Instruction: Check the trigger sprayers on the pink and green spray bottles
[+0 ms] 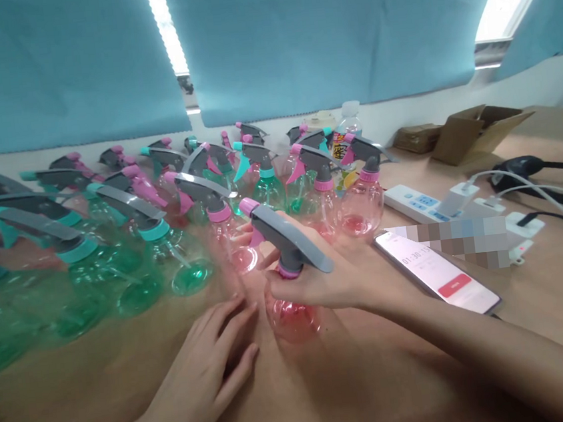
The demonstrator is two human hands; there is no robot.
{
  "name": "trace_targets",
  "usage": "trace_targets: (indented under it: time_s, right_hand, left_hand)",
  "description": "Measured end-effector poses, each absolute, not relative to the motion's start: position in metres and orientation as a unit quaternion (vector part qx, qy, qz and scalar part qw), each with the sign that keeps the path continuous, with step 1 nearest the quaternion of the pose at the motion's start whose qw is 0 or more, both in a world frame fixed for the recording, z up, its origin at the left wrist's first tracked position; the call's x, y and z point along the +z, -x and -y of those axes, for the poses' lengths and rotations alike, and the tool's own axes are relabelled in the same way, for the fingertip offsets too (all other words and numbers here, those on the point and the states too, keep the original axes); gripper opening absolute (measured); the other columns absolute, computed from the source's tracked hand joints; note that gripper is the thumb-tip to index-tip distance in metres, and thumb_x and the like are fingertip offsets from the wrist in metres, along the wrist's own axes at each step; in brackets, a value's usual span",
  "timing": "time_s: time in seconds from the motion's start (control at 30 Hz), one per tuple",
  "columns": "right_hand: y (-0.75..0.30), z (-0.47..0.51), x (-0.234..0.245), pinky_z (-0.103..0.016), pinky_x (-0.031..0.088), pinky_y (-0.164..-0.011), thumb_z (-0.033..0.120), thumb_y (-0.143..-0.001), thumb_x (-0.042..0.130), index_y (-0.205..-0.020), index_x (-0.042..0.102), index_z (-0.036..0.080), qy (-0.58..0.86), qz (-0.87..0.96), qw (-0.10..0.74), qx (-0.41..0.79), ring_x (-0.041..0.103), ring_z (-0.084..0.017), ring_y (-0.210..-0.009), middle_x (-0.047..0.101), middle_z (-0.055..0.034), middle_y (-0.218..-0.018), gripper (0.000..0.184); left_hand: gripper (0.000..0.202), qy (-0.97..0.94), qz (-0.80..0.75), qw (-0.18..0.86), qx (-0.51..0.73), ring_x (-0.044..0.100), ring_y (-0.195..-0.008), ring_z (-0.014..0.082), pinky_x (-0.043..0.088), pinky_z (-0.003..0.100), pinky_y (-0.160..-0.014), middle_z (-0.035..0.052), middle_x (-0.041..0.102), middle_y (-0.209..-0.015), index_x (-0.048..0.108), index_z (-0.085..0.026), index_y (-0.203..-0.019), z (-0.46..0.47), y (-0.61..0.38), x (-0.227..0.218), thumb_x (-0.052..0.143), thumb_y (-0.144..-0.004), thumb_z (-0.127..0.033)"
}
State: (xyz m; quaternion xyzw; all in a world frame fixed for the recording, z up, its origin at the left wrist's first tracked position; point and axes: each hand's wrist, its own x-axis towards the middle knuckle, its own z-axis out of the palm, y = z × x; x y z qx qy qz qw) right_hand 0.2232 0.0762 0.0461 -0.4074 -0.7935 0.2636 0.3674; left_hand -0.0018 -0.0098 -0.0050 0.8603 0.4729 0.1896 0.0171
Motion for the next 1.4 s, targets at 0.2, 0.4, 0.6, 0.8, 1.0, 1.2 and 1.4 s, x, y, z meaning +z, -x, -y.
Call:
trace_targets:
  time_s: [0.2,0.4,0.6,0.8,1.0,1.2,1.4]
  right_hand:
    - [-0.224,-0.074,0.049,-0.039,0.055,-0.081,0.02,-0.081,0.059,-0.113,0.06,0.035,0.402,0.808,0.31,0.299,0.067,-0.022,-0.083,0.07,0.0021,-0.087,0.035]
    - [-0.225,-0.073,0.049,-0.037,0.054,-0.082,0.021,-0.082,0.06,-0.108,0.061,0.031,0.41,0.802,0.319,0.294,0.067,-0.02,-0.082,0.067,0.002,-0.079,0.028]
    - [-0.227,-0.073,0.046,-0.038,0.054,-0.078,0.026,-0.083,0.06,-0.095,0.064,0.031,0.417,0.798,0.321,0.293,0.066,-0.022,-0.084,0.068,0.0016,-0.082,0.014]
    - [-0.225,-0.072,0.05,-0.039,0.054,-0.076,0.023,-0.078,0.063,-0.097,0.065,0.034,0.426,0.793,0.323,0.293,0.067,-0.024,-0.085,0.069,0.0027,-0.088,0.022]
    - [-0.226,-0.072,0.049,-0.038,0.054,-0.077,0.019,-0.078,0.062,-0.094,0.065,0.033,0.397,0.792,0.338,0.319,0.067,-0.024,-0.087,0.069,0.0022,-0.08,0.021]
    - [-0.22,-0.067,0.058,-0.035,0.054,-0.067,0.013,-0.069,0.062,-0.107,0.062,0.038,0.415,0.767,0.361,0.332,0.067,-0.022,-0.079,0.072,0.0044,-0.089,0.045]
    - [-0.222,-0.066,0.058,-0.034,0.052,-0.064,0.016,-0.072,0.062,-0.092,0.064,0.032,0.442,0.768,0.354,0.299,0.064,-0.019,-0.067,0.068,0.0047,-0.079,0.026]
  left_hand:
    - [0.037,-0.861,-0.473,0.011,0.186,0.05,-0.119,0.032,0.045,0.052,-0.096,0.0158,0.053,-0.131,0.051,-0.016,-0.13,0.009,0.003,-0.006,0.047,-0.094,-0.024]
    - [0.038,-0.862,-0.473,0.012,0.181,0.049,-0.12,0.0325,0.045,0.051,-0.096,0.0176,0.051,-0.133,0.052,-0.014,-0.131,0.01,0.002,-0.005,0.047,-0.094,-0.024]
    - [0.039,-0.861,-0.476,0.012,0.182,0.05,-0.119,0.0322,0.045,0.052,-0.096,0.0175,0.05,-0.134,0.051,-0.015,-0.132,0.011,0.002,-0.005,0.047,-0.094,-0.024]
    - [0.038,-0.859,-0.48,0.019,0.178,0.049,-0.121,0.0319,0.045,0.051,-0.097,0.0169,0.049,-0.135,0.053,-0.016,-0.131,0.012,0.001,-0.004,0.048,-0.094,-0.024]
    - [0.037,-0.862,-0.479,0.013,0.166,0.05,-0.12,0.0318,0.044,0.051,-0.097,0.0166,0.049,-0.136,0.055,-0.016,-0.129,0.012,0.001,-0.004,0.049,-0.094,-0.024]
    - [0.038,-0.866,-0.475,0.004,0.159,0.05,-0.121,0.0318,0.045,0.051,-0.098,0.0168,0.051,-0.135,0.055,-0.016,-0.13,0.011,0.001,-0.003,0.05,-0.093,-0.023]
    - [0.038,-0.869,-0.468,-0.004,0.16,0.05,-0.121,0.0322,0.045,0.052,-0.097,0.0178,0.051,-0.135,0.055,-0.014,-0.13,0.011,0.002,-0.004,0.048,-0.094,-0.023]
